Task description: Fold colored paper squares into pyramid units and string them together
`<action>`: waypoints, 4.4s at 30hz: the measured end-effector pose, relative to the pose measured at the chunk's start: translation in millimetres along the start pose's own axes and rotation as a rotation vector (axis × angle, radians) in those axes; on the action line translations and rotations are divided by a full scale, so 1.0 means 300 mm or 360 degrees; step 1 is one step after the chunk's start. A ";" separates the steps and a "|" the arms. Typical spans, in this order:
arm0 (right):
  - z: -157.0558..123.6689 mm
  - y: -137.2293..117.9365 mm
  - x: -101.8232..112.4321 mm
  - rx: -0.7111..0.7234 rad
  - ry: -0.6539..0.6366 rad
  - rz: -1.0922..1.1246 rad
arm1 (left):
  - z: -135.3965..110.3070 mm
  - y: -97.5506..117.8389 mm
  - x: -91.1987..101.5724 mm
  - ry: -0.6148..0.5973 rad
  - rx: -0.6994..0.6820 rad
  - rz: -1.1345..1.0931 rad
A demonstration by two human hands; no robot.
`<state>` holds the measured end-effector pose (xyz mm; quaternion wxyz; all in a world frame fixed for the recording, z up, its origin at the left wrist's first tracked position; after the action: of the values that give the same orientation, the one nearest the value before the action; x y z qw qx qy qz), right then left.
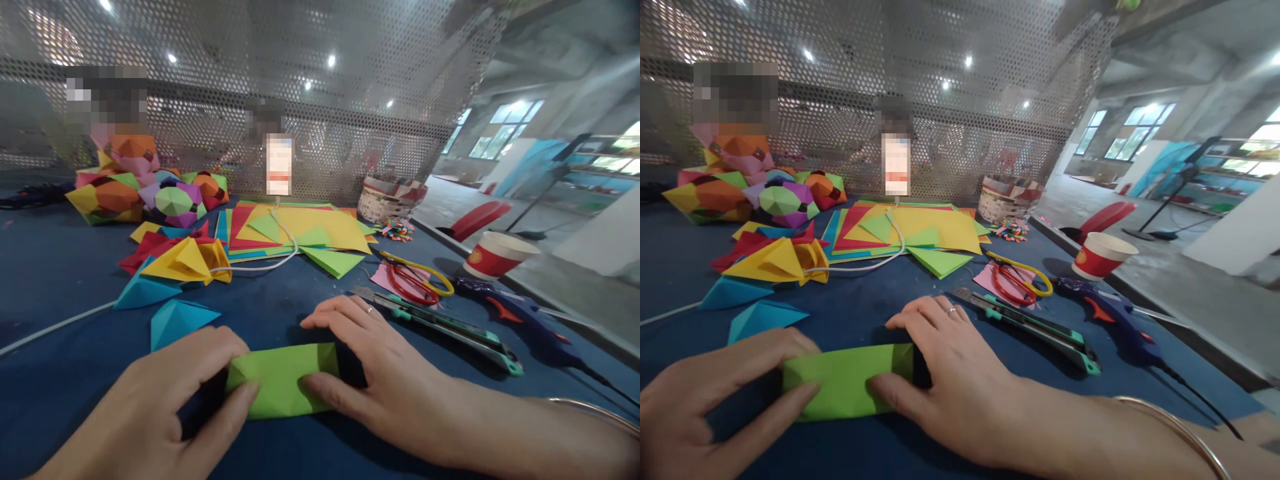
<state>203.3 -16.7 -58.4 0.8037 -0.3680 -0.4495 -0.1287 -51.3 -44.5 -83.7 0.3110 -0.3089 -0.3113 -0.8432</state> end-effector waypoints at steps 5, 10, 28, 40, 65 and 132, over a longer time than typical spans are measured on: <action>0.015 0.001 -0.002 -0.0228 -0.0197 0.0092 | 0.039 0.009 -0.012 -0.0019 -0.0048 0.0049; 0.017 0.005 -0.008 -0.0220 -0.0133 0.0260 | -0.012 -0.023 -0.037 -0.0048 0.0061 0.0102; 0.019 -0.012 0.006 -0.0216 -0.0011 0.0631 | 0.033 0.005 0.008 -0.0266 0.0400 -0.0485; 0.012 -0.007 0.002 -0.0287 0.0094 0.0724 | 0.087 0.014 0.002 -0.0369 0.1076 -0.0648; 0.017 -0.020 0.003 -0.0372 -0.0013 0.0407 | 0.038 -0.001 -0.012 -0.0365 0.0941 -0.0681; 0.032 -0.018 -0.013 -0.0375 -0.0190 -0.0064 | -0.076 0.030 -0.002 -0.0396 -0.0679 0.0231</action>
<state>192.4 -14.2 -55.8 0.7240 -0.4578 -0.4856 -0.1744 -52.0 -66.0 -95.1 0.2576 -0.4905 -0.1392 -0.8207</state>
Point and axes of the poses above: each hand's wrist, its own z-axis towards the middle knuckle, its own x-axis out of the back of the hand, y = z × x, the point moved 2 cm from there along z, towards the middle knuckle, and after that the axes turned 4 degrees about x, right-handed, at the moved point
